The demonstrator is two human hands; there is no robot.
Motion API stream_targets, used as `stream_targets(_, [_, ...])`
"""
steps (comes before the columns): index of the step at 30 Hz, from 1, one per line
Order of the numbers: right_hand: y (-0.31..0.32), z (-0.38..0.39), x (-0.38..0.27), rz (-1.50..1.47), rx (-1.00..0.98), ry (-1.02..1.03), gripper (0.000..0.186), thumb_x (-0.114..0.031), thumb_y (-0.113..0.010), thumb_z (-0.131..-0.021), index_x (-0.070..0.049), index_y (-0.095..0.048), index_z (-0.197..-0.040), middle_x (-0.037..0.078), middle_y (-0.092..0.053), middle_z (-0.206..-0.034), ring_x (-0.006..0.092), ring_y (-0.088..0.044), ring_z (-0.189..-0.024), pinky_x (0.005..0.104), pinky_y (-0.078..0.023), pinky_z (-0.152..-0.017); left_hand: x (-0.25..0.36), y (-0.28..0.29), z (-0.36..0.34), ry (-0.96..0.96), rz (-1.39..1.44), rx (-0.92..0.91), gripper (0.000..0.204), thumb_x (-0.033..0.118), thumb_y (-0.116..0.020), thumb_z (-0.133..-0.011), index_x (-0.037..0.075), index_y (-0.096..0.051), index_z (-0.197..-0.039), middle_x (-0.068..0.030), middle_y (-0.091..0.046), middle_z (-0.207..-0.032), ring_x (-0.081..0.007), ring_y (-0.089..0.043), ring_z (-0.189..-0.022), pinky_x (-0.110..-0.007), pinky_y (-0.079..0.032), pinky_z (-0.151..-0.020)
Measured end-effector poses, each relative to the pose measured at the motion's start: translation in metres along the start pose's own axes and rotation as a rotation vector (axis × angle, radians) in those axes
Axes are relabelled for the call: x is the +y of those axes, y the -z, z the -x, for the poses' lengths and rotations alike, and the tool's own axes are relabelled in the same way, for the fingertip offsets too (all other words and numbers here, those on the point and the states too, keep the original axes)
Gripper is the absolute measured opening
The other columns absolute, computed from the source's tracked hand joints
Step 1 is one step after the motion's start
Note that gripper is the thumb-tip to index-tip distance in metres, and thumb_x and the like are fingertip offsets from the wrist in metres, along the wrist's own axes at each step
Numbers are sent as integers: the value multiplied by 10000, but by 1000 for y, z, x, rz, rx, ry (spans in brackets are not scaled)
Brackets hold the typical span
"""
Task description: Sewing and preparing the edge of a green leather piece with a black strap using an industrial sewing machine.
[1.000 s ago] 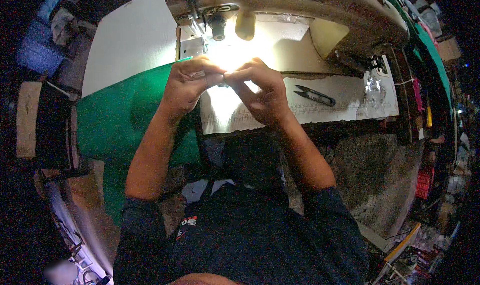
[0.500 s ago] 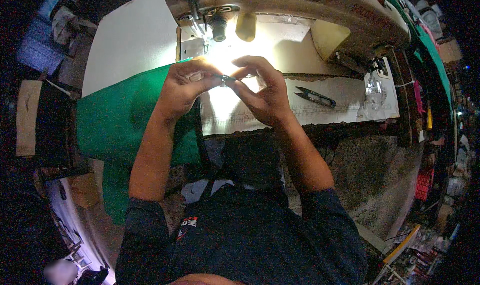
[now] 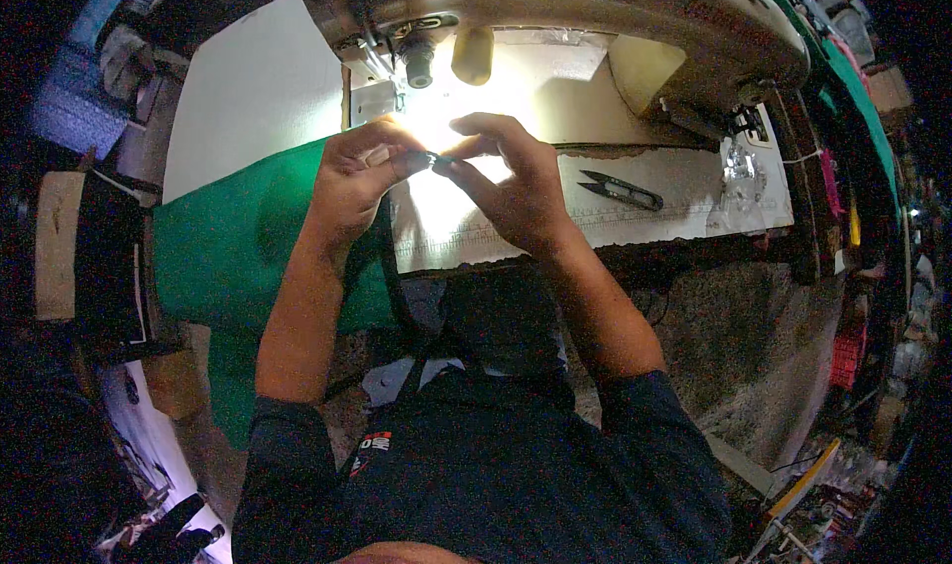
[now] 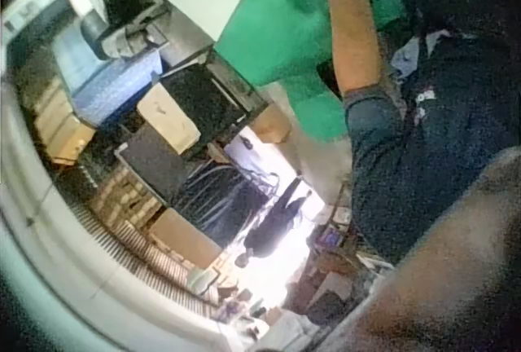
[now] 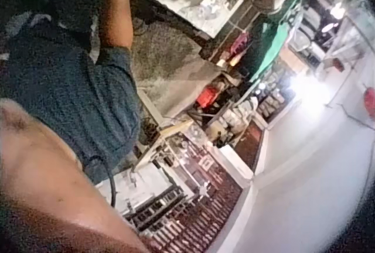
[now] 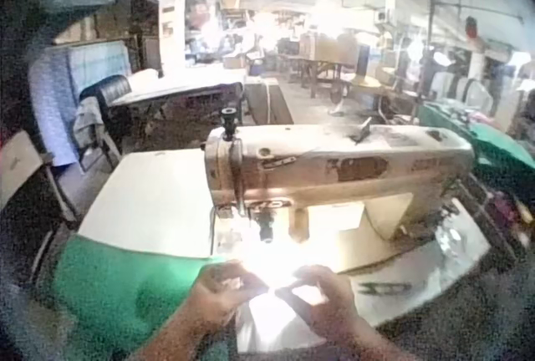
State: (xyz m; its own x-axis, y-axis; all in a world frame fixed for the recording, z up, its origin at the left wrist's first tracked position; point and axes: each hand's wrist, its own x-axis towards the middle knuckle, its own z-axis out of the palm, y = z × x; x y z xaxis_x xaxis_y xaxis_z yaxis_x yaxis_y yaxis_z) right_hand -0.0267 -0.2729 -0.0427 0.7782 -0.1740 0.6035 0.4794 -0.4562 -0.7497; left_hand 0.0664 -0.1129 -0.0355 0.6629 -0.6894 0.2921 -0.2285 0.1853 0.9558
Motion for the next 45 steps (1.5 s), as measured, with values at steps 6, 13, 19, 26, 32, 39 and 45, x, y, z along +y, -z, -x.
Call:
stream_targets(6, [5, -15, 2, 161, -147, -211, 388, -40, -687, -773, -89, -531, -1125, 80, -667, -837, 185, -649, -773, 336, -508, -662, -12, -7, -5, 197, 42, 124, 128, -43, -590, -816, 1, -642, -924, -48, -662, -860, -97, -605, -793, -230, -489, -716])
stream_targets(13, [8, -18, 13, 180, -147, -220, 350, -108, -701, -778, -27, -502, -1055, 107, -668, -871, 216, -652, -804, 328, -513, -665, -17, -5, -7, 170, 33, 136, 96, -33, -601, -816, 0, -637, -898, -46, -658, -849, -89, -601, -773, -230, -488, -699])
stream_targets(19, [2, -15, 32, -7, -148, -407, 379, -129, -713, -770, -6, -458, -1021, 113, -683, -871, 203, -677, -801, 308, -520, -704, -21, -4, -9, 175, -34, 120, 125, -73, -574, -817, 15, -606, -900, -21, -624, -868, -94, -591, -829, -232, -483, -769])
stream_targets(26, [1, -19, 32, 14, -154, -368, 368, -94, -700, -774, -2, -462, -1040, 134, -676, -897, 218, -675, -836, 309, -527, -723, -27, -4, -14, 166, 30, 148, 129, -89, -558, -819, 8, -599, -892, -30, -622, -857, -104, -598, -814, -245, -489, -775])
stream_targets(32, [1, -20, 30, -11, -168, -367, 364, -71, -690, -777, 1, -466, -1055, 141, -664, -920, 235, -667, -885, 321, -531, -744, -25, -2, -14, 142, 3, 115, 141, -94, -546, -818, 2, -600, -906, -44, -621, -878, -111, -599, -827, -248, -491, -787])
stream_targets(39, [5, -15, 25, 131, -201, -243, 403, -48, -697, -755, -68, -513, -1113, 136, -643, -953, 223, -651, -807, 328, -522, -707, -17, -3, -11, 200, 43, 107, 107, -6, -620, -811, -12, -627, -918, -42, -631, -838, -86, -585, -740, -222, -475, -669])
stream_targets(45, [5, -13, 24, 266, -206, -70, 133, -49, -705, -745, -97, -674, -865, 78, -632, -732, 235, -586, -676, 340, -441, -605, -15, -2, -12, 210, 38, 96, 57, -6, -621, -816, -20, -655, -859, -45, -668, -799, -74, -584, -736, -222, -472, -668])
